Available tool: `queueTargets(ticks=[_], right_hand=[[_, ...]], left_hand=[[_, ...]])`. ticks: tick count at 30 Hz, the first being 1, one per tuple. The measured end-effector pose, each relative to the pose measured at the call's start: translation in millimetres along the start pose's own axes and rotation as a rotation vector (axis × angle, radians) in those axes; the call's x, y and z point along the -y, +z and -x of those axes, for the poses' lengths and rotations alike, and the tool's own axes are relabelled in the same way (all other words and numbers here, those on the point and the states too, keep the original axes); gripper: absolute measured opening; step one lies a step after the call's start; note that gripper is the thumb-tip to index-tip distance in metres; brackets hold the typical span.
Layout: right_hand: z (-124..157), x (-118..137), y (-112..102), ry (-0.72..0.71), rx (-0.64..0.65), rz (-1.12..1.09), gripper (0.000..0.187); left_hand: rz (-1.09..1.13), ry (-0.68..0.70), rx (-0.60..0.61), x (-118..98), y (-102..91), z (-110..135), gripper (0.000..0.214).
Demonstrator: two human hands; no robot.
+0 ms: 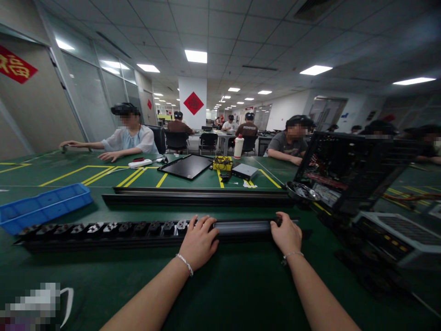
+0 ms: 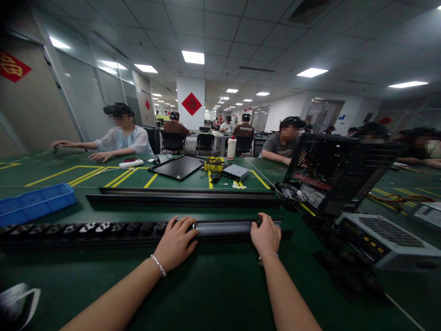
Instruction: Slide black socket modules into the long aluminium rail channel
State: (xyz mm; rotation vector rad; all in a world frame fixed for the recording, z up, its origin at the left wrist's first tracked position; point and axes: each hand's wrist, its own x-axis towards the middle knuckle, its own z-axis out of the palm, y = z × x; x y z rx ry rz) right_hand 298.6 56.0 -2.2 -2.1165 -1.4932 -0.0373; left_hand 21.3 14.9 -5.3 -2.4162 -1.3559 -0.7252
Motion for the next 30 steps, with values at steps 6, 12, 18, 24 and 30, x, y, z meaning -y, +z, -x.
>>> queueTargets(ticks=[6,12,18,24,30], right_hand=[[-1.5,-3.2,-0.5,0.006,0.02,0.005,0.041],[-4.3,-13.6,3.3,-0.023,-0.012,0.079,0.042],[-6.1,-16.7,5.0,-0.025,0.002,0.045,0.04],[-6.5,-15.7,2.1,0.002,0.007,0.026,0.04],[-6.6,-15.1,0.1,0.007,0.026,0.023,0.04]], left_hand=[[0.005,0.008,-0.015,0.2,0.2,0.3,0.019],[0.005,-0.002,0.0,0.3,0.4,0.4,0.019],[0.014,0.012,-0.006,0.6,0.9,0.1,0.018],[0.007,0.004,0.014,0.4,0.2,-0.5,0.018],[0.009,0.0,0.022,0.0,0.3,-0.2,0.018]])
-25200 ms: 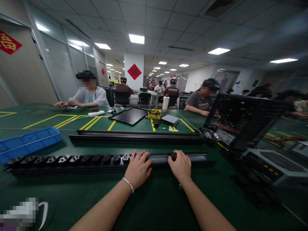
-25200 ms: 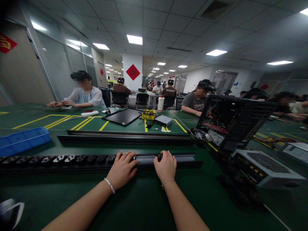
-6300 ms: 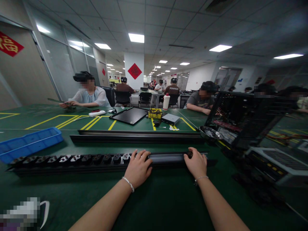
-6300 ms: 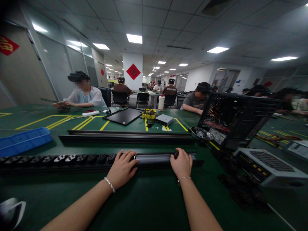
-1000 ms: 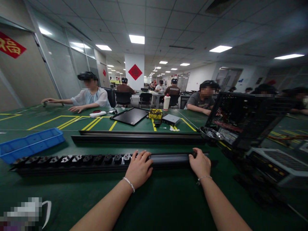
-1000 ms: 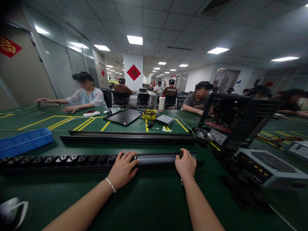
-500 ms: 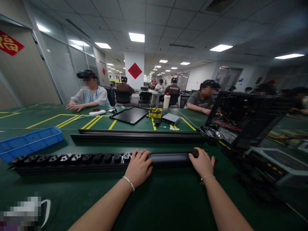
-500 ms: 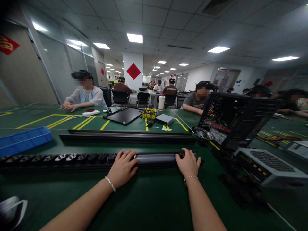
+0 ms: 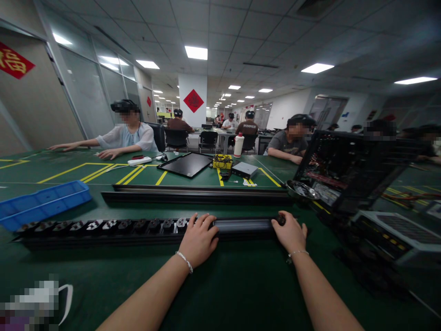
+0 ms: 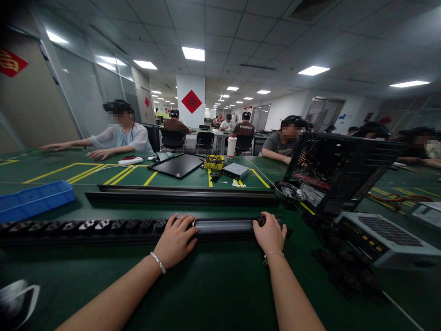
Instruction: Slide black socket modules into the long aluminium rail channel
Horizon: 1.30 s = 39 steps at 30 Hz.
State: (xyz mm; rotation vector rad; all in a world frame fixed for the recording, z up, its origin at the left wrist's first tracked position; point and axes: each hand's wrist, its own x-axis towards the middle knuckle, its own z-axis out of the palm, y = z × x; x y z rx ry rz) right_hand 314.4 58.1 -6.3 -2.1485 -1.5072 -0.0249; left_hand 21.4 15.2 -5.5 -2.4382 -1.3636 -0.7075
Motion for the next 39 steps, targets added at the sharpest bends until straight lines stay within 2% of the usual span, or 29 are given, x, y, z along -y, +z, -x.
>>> queueTargets(ticks=[19,32,39], right_hand=[[-4.7,-5.0,5.5,0.013,-0.011,-0.005,0.037],[-5.9,-4.6,-1.1,0.046,0.04,-0.016,0.04],[-4.5,-9.7,3.2,0.062,0.0,0.036,0.044]], left_hand=[[-0.004,-0.003,0.008,0.0,-0.3,0.0,0.018],[-0.003,-0.01,0.015,0.4,-0.1,0.1,0.018],[-0.003,-0.002,-0.01,0.5,0.3,0.3,0.019]])
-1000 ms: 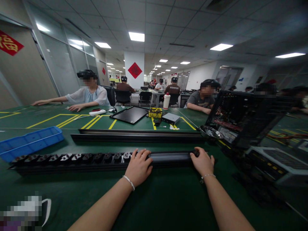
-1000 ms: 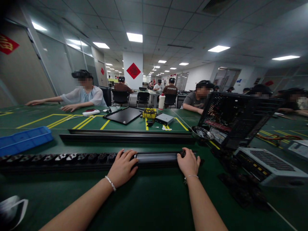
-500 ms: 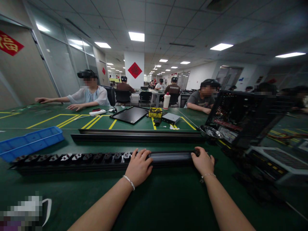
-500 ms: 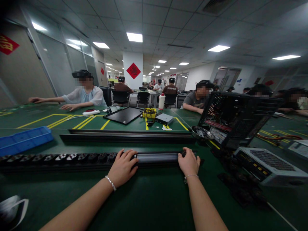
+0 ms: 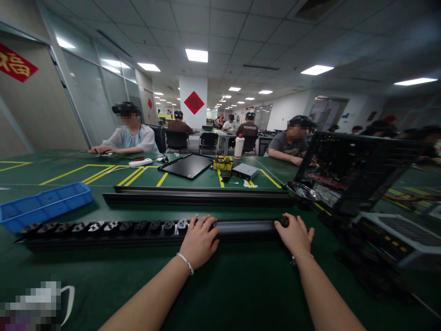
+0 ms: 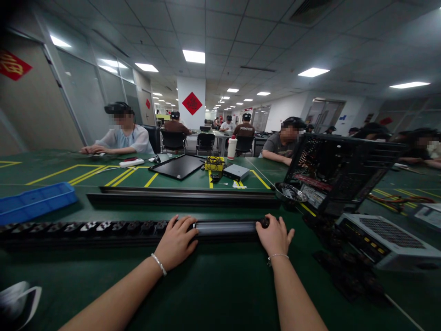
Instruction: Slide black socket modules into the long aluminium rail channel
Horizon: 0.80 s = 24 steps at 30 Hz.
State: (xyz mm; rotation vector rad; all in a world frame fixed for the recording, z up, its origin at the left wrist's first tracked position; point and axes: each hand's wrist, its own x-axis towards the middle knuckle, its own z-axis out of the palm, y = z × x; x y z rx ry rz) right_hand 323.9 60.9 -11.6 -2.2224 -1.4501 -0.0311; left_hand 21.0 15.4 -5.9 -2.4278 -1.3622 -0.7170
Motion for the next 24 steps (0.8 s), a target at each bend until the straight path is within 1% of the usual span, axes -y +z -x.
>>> queueTargets(ticks=[8,21,24], right_hand=[[-0.5,-0.4,0.0,-0.026,-0.046,-0.022,0.043],[-1.7,1.0,-5.0,0.021,0.023,-0.029,0.045],[-1.6,1.0,-5.8,0.021,0.033,-0.029,0.045]], left_hand=[[0.005,-0.005,0.011,-0.1,0.8,0.0,0.018],[-0.003,0.007,-0.009,0.2,0.1,0.1,0.018],[-0.003,0.008,0.003,-0.2,-0.9,0.0,0.018]])
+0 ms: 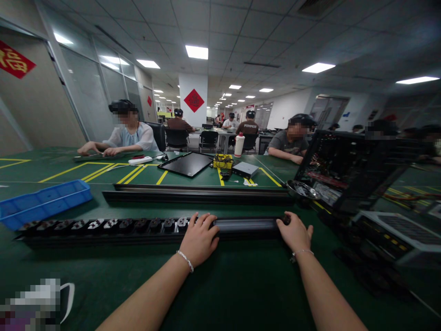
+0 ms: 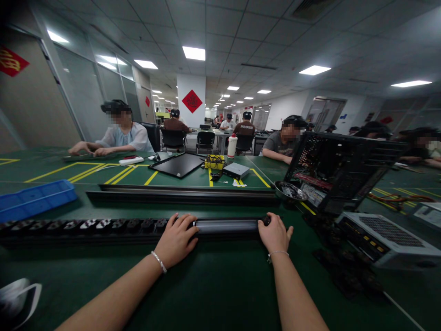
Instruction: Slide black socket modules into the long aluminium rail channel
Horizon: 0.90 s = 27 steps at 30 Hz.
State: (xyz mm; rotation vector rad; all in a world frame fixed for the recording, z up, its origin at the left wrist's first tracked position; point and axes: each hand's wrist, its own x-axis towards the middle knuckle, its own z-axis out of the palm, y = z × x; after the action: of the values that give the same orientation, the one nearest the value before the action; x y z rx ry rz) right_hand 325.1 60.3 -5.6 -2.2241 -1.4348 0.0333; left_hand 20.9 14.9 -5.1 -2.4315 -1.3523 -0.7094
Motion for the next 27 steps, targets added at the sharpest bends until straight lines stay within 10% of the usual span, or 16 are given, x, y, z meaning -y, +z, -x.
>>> queueTargets(ticks=[27], right_hand=[[-3.3,-2.8,1.6,0.004,-0.001,-0.013,0.043]], left_hand=[[0.01,0.0,-0.005,0.3,0.4,0.1,0.019]])
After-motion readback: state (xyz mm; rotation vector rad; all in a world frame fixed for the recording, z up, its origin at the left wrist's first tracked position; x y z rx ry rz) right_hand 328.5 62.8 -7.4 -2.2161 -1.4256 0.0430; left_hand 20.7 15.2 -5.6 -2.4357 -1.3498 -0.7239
